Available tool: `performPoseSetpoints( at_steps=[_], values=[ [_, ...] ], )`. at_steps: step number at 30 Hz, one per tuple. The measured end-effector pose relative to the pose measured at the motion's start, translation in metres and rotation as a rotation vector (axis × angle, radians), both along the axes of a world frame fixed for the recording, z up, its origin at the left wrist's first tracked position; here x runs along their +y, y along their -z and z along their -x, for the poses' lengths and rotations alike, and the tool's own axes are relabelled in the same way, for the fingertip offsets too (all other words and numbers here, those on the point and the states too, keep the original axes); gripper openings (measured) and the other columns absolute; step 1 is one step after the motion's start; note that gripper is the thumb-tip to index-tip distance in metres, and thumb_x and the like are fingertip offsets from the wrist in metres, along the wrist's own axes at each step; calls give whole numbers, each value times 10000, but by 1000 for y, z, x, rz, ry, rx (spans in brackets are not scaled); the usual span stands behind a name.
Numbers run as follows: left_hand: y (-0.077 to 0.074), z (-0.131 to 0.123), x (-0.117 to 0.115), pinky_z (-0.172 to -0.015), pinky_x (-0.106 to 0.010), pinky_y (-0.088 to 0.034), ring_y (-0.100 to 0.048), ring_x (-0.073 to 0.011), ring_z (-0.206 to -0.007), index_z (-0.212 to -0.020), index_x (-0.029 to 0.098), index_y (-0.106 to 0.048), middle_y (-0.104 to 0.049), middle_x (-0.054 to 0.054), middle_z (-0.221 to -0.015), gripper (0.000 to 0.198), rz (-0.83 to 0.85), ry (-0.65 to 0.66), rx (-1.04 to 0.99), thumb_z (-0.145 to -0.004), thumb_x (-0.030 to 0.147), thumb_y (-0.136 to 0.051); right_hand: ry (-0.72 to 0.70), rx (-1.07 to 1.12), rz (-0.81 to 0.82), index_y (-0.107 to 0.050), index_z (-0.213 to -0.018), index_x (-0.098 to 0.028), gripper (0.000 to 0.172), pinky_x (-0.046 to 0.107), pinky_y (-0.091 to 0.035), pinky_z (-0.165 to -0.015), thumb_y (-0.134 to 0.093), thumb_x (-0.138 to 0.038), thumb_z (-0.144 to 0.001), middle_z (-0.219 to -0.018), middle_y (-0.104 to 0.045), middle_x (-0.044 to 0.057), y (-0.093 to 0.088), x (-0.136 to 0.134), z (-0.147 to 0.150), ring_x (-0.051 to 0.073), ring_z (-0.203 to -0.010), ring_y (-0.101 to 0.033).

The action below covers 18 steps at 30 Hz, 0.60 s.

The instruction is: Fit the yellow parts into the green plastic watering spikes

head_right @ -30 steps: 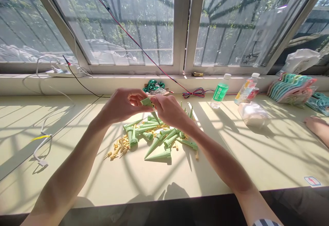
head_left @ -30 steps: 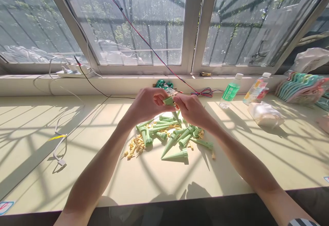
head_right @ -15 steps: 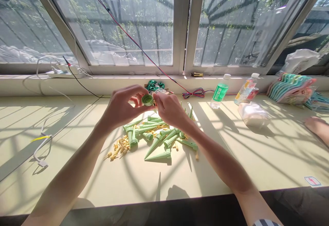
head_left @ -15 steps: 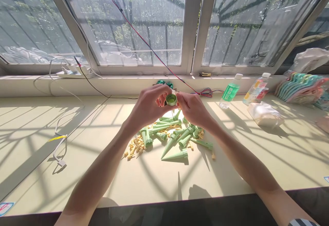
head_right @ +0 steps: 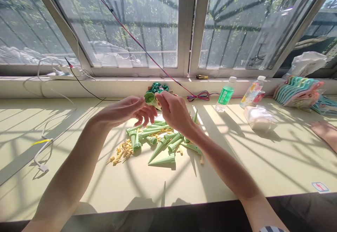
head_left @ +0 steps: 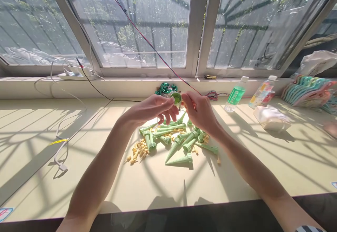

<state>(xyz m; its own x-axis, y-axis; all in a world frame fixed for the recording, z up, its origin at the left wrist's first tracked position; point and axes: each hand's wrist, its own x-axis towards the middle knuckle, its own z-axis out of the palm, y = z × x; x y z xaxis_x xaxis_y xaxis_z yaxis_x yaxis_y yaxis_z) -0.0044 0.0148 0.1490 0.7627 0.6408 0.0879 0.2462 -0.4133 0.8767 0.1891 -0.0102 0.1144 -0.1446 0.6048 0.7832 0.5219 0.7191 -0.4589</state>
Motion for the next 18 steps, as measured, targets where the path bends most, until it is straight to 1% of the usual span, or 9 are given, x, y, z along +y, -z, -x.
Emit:
performPoseSetpoints(
  at_steps=[3,5,6,10,15,18],
  values=[
    [0,0,1,-441,-232,-467,-639,-152,-569,-888,125,-727,-727,-155,-812,738,203,42,-20,-887,747,-329,-19,-7,-23,-442,-680,-204,393,242,-343,-593,-379,-369,-1031,-616,-527,-15,-1,-1,0,105,-548,-458],
    [1,-1,1,-432,-229,-455,-634,-154,-572,-878,119,-727,-722,-159,-804,775,281,22,-52,-885,758,-288,-16,-16,-30,-445,-686,-205,391,243,-343,-591,-376,-378,-1030,-615,-521,-17,0,-2,0,104,-543,-442],
    [1,-1,1,-427,-225,-448,-630,-153,-570,-860,117,-723,-716,-153,-787,765,300,6,-68,-885,755,-302,-11,-24,-35,-440,-686,-206,391,244,-338,-585,-375,-382,-1029,-605,-505,-22,0,-2,0,103,-535,-423],
    [0,-3,-1,-421,-206,-434,-609,-136,-553,-812,104,-703,-688,-120,-729,651,314,-11,-108,-879,699,-445,4,-58,-58,-401,-680,-215,398,249,-312,-563,-358,-396,-1032,-560,-413,-46,2,0,0,102,-510,-345],
    [0,-2,-1,-430,-203,-432,-589,-124,-549,-815,92,-695,-679,-121,-734,609,319,24,-132,-878,664,-497,3,-76,-71,-389,-689,-220,417,257,-311,-553,-320,-434,-1040,-564,-431,-38,4,1,0,104,-504,-323],
    [1,-1,1,-436,-202,-430,-587,-122,-573,-834,89,-696,-674,-122,-766,567,291,46,-141,-875,632,-539,-3,-85,-67,-363,-683,-223,432,258,-309,-551,-299,-454,-1042,-555,-411,-43,4,1,0,104,-503,-303]
  ],
)
